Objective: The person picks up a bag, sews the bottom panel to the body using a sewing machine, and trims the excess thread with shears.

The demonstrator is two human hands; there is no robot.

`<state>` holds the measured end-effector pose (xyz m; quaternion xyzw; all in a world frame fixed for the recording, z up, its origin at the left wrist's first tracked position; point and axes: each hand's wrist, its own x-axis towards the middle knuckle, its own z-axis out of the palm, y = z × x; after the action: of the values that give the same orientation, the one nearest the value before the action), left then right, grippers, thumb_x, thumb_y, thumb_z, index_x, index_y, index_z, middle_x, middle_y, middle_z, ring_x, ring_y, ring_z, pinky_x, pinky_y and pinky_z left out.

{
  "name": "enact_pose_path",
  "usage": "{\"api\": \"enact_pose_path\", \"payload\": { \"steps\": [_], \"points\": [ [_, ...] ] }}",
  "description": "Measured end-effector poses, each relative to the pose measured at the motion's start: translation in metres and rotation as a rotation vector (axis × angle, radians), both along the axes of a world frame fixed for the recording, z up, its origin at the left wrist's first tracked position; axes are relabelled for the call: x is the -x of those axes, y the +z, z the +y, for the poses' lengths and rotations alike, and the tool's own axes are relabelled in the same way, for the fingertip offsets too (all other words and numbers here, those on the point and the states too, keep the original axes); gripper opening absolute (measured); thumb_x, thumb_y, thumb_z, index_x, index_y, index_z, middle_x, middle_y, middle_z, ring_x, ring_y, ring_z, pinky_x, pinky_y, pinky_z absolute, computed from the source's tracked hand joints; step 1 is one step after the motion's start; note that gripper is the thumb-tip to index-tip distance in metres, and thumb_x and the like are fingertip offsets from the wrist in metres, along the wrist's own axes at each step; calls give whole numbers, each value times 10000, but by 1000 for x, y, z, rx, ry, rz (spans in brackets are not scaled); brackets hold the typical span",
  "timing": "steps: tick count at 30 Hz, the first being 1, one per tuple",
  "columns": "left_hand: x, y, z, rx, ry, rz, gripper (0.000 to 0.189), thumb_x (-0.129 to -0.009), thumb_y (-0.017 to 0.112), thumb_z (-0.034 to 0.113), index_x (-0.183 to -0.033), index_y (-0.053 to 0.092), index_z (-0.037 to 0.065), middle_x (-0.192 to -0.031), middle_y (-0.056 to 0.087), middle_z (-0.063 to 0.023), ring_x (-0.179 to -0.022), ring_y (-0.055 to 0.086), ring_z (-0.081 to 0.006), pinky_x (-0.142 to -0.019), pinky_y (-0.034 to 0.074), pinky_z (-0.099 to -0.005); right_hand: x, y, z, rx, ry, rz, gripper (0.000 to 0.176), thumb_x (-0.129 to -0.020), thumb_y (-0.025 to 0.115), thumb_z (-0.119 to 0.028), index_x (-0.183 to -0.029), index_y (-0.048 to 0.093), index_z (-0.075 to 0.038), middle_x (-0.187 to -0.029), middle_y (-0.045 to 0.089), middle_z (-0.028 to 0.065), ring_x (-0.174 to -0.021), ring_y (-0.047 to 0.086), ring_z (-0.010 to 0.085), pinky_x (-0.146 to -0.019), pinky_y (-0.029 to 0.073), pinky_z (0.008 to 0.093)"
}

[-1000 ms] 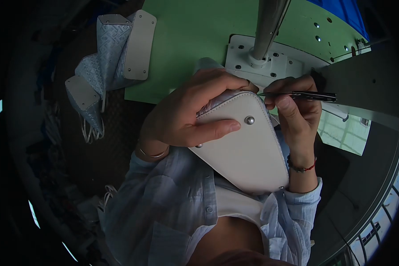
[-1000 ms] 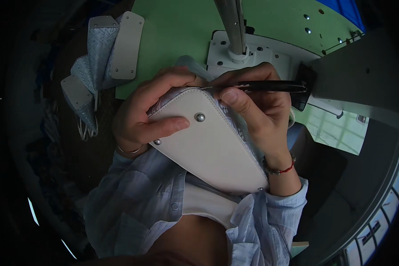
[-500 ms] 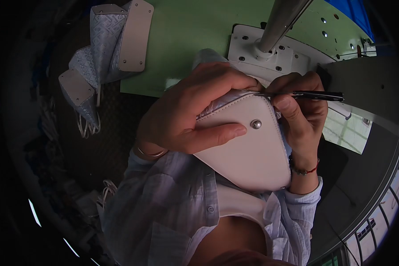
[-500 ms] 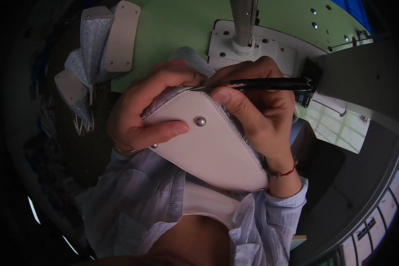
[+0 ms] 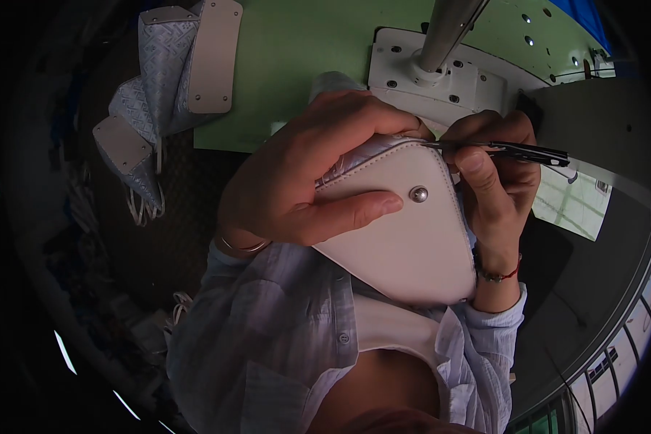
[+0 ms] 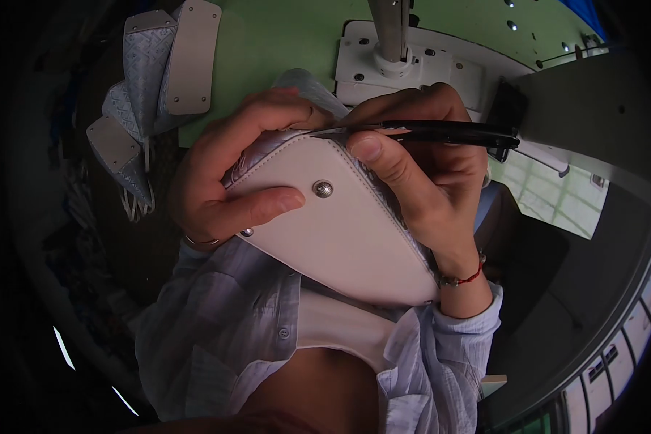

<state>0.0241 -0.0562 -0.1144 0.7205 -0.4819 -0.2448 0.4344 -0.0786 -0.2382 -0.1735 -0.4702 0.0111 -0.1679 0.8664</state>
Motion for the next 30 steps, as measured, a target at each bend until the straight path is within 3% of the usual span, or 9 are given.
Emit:
{"api": "enact_pose_path", "payload": {
  "steps": [8,11,13,16,22,30],
  "points": [
    [-3,1,-1,-13,-12,0,557,-721,689,171,-1196,529,-70,-1105,624,-176,-1066,587,-279,-1101,276,-422,-1,1,-3,40,21,-9,188,-844,662,42,-946,505,17,-925,662,145,-800,627,133,-727,516,254],
    [-1,-1,-1,2,-33,-15,542,-738,680,138,-1209,513,-70,-1109,621,-176,-1062,587,-262,-1066,328,-399,0,-1,-5,83,25,-31,187,-844,659,47,-946,504,19,-920,660,144,-805,625,133,-729,511,253],
    [6,-2,0,13,98,247,538,-756,666,88,-1236,479,-72,-1118,616,-177,-1067,581,-234,-1013,384,-368,2,-2,-6,110,22,-22,186,-845,658,49,-944,503,19,-918,660,146,-808,624,133,-730,508,252],
    [7,1,-1,11,114,355,548,-765,652,44,-1261,449,-72,-1124,613,-178,-1089,572,-221,-973,418,-347,4,-2,-4,112,8,-19,187,-844,659,49,-938,500,18,-918,660,150,-810,624,136,-733,505,252],
    [10,-10,-6,187,133,410,632,-763,644,20,-1324,364,-57,-1132,609,-212,-1114,570,-235,-977,415,-348,5,-5,-3,59,-18,-29,193,-842,663,48,-927,494,15,-923,661,168,-806,629,149,-737,514,262],
    [9,-7,-9,176,121,366,658,-759,655,3,-1332,337,-61,-1113,615,-224,-1050,595,-237,-958,423,-349,2,-3,-3,56,-32,-53,202,-840,660,57,-933,486,12,-933,660,185,-816,642,162,-745,529,277]
  ]
}}
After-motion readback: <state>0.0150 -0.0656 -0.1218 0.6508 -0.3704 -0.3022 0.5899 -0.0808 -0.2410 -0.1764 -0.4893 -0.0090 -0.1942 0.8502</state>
